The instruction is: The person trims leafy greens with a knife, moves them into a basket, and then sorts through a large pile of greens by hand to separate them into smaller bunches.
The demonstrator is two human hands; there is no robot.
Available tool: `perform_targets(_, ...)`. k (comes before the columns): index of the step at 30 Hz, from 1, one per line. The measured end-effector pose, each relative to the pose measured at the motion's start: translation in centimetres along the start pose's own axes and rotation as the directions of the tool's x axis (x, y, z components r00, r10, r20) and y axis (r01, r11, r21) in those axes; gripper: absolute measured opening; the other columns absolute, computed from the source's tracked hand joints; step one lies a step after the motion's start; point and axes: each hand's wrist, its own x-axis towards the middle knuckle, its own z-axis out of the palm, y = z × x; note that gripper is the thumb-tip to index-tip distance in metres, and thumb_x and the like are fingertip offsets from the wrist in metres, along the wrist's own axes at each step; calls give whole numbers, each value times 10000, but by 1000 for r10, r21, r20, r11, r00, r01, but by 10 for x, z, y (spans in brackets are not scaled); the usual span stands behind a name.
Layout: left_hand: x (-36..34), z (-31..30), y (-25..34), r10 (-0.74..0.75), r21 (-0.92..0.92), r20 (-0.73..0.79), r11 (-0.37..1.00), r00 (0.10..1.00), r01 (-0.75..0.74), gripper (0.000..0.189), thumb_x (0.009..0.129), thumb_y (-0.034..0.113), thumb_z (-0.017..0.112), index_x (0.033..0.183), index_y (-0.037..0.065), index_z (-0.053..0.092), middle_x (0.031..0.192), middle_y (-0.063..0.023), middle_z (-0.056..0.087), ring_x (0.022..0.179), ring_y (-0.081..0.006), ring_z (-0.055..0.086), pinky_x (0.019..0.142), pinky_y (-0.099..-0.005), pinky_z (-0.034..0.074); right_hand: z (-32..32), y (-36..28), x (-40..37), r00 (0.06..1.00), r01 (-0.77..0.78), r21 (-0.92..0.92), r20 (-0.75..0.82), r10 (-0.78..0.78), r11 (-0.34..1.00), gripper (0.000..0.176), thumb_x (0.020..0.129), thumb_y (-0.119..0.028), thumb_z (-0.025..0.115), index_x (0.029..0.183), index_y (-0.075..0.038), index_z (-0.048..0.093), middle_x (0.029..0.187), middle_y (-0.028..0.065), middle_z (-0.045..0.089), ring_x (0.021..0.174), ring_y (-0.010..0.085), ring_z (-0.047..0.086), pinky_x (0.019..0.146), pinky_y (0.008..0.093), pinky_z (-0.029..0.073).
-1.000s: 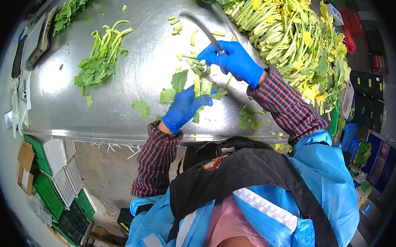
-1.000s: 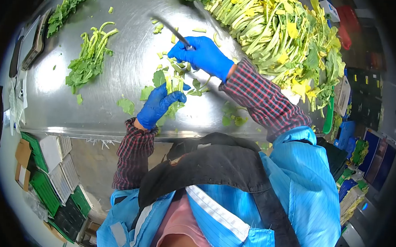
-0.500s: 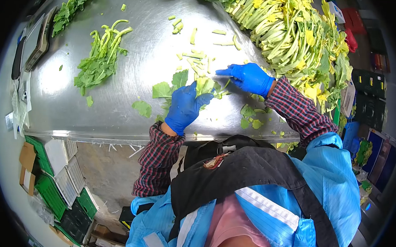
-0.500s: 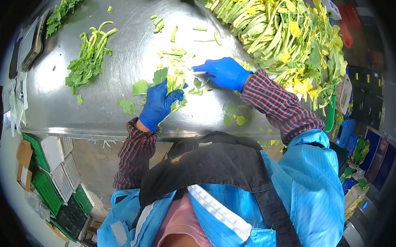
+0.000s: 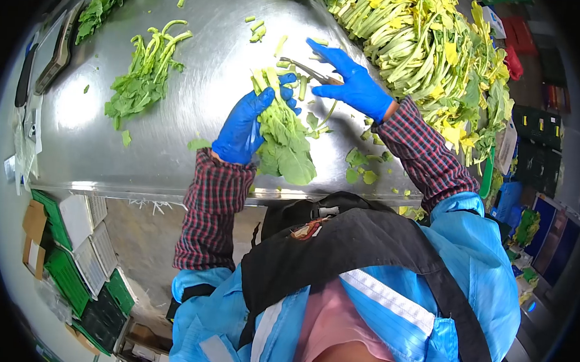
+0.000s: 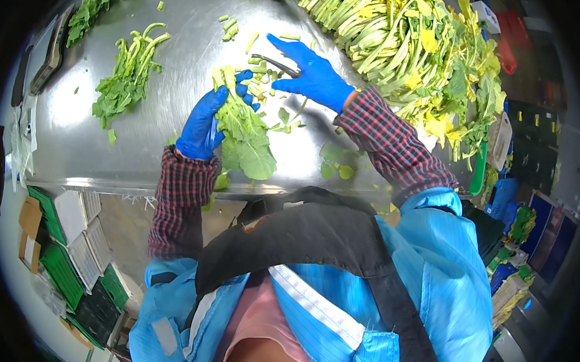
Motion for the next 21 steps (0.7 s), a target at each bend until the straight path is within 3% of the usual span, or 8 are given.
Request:
perform_targets(8, 0, 5, -2, -292, 327, -102, 893, 951, 309, 202, 760, 79, 644, 953, 47, 593, 832, -54, 611, 761, -133, 607, 654, -267, 504, 24, -40, 40, 751, 660, -413, 384, -538, 627, 598, 735, -105, 560, 1307, -148, 393, 974, 102, 594, 959, 288, 568, 800, 384, 463)
perform_targets(12, -17, -5, -3, 59, 667, -27, 745, 998, -26, 403, 769, 165, 675, 1122, 18, 550, 1033, -65, 583, 976, -150, 524, 872, -279, 408, 22, -64, 56, 719, 651, -348, 568, -401, 674, 435, 676, -146, 607, 1103, -96, 547, 867, 98, 593, 853, 277, 572, 702, 399, 461)
perform_targets(14, -42, -7, 32, -61, 845, -107, 520, 992, 123, 488, 789, 194, 655, 1204, -4, 493, 1115, -82, 556, 1037, -180, 502, 930, -309, 374, 35, -57, 76, 676, 676, -327, 633, -377, 661, 359, 649, -156, 627, 1000, -103, 575, 829, 83, 572, 824, 274, 566, 691, 407, 452)
perform_targets(15, -45, -41, 17, 238, 868, -86, 494, 967, -44, 522, 796, 346, 643, 1157, -9, 518, 1050, -116, 583, 945, -182, 540, 841, -312, 418, 42, -51, 88, 696, 670, -326, 588, -412, 667, 289, 669, -172, 611, 952, -120, 581, 847, 76, 548, 817, 279, 538, 689, 383, 428)
perform_targets(16, -60, -56, 26, 284, 699, -236, 714, 929, -40, 473, 793, 298, 666, 1123, -11, 525, 1012, -101, 585, 908, -163, 538, 823, -285, 421, 50, -48, 103, 677, 691, -327, 606, -418, 645, 289, 669, -172, 611, 952, -120, 581, 847, 76, 548, 817, 279, 538, 689, 383, 428)
perform_targets(18, -81, -116, 22, 753, 718, -360, 601, 551, -351, 347, 781, 74, 673, 1084, -3, 523, 1011, -83, 570, 941, -136, 508, 836, -260, 419, 63, -48, 141, 818, 505, -228, 433, -377, 833, 272, 691, -151, 605, 960, -115, 577, 841, 87, 549, 809, 285, 540, 698, 389, 430)
perform_targets(19, -104, -133, 29, 907, 911, -271, 349, 322, -218, 325, 778, 31, 651, 1072, -11, 521, 1039, -91, 568, 957, -171, 512, 862, -290, 412, 66, -61, 164, 823, 518, -153, 357, -441, 841, 265, 697, -139, 606, 957, -105, 571, 867, 94, 562, 819, 293, 552, 708, 391, 442)
perform_targets(21, -149, -149, 27, 953, 966, -212, 171, 215, 193, 432, 748, 59, 641, 1158, 3, 517, 1013, -131, 573, 942, -278, 525, 853, -357, 410, 85, -75, 214, 833, 534, -103, 235, -501, 839, 310, 724, -172, 624, 1015, -89, 556, 980, 118, 585, 897, 319, 568, 763, 385, 461)
